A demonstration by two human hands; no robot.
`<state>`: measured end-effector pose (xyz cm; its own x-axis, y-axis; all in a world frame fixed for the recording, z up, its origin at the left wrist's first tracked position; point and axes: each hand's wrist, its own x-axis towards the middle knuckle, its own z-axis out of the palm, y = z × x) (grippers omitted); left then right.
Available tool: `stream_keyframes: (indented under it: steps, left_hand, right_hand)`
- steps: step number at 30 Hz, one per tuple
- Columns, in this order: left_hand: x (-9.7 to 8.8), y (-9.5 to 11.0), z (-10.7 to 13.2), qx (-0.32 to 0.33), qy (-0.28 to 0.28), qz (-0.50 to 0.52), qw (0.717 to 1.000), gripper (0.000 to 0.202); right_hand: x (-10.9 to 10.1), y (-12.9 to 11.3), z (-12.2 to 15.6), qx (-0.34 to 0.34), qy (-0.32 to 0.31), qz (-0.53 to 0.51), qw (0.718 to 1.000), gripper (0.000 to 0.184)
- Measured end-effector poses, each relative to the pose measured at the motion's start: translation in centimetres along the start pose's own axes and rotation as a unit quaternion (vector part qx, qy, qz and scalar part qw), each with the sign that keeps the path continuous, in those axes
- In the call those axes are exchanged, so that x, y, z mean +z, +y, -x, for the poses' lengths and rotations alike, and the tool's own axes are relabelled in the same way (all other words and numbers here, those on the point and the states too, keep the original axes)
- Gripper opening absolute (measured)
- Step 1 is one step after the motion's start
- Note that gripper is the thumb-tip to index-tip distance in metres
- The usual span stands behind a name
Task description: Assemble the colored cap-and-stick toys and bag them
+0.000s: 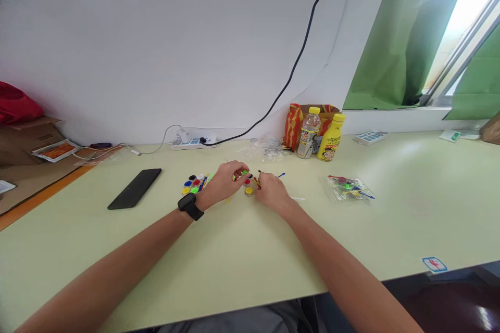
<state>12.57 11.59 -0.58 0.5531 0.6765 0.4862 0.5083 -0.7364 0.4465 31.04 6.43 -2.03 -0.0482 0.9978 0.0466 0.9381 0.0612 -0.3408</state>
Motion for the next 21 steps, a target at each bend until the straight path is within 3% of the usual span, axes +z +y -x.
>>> stream_keyframes:
  steps: [13, 21]
  left_hand:
    - [0.5, 0.0, 0.5, 0.028, -0.009, 0.025, 0.999, 0.008]
    - [1.7, 1.4, 1.3, 0.049, -0.066, 0.034, 0.996, 0.012]
  right_hand:
    - [-1.4, 0.4, 1.0, -0.001, -0.066, 0.06, 0.996, 0.013]
    - [-3.1, 2.3, 1.2, -0.008, -0.09, 0.074, 0.993, 0.018]
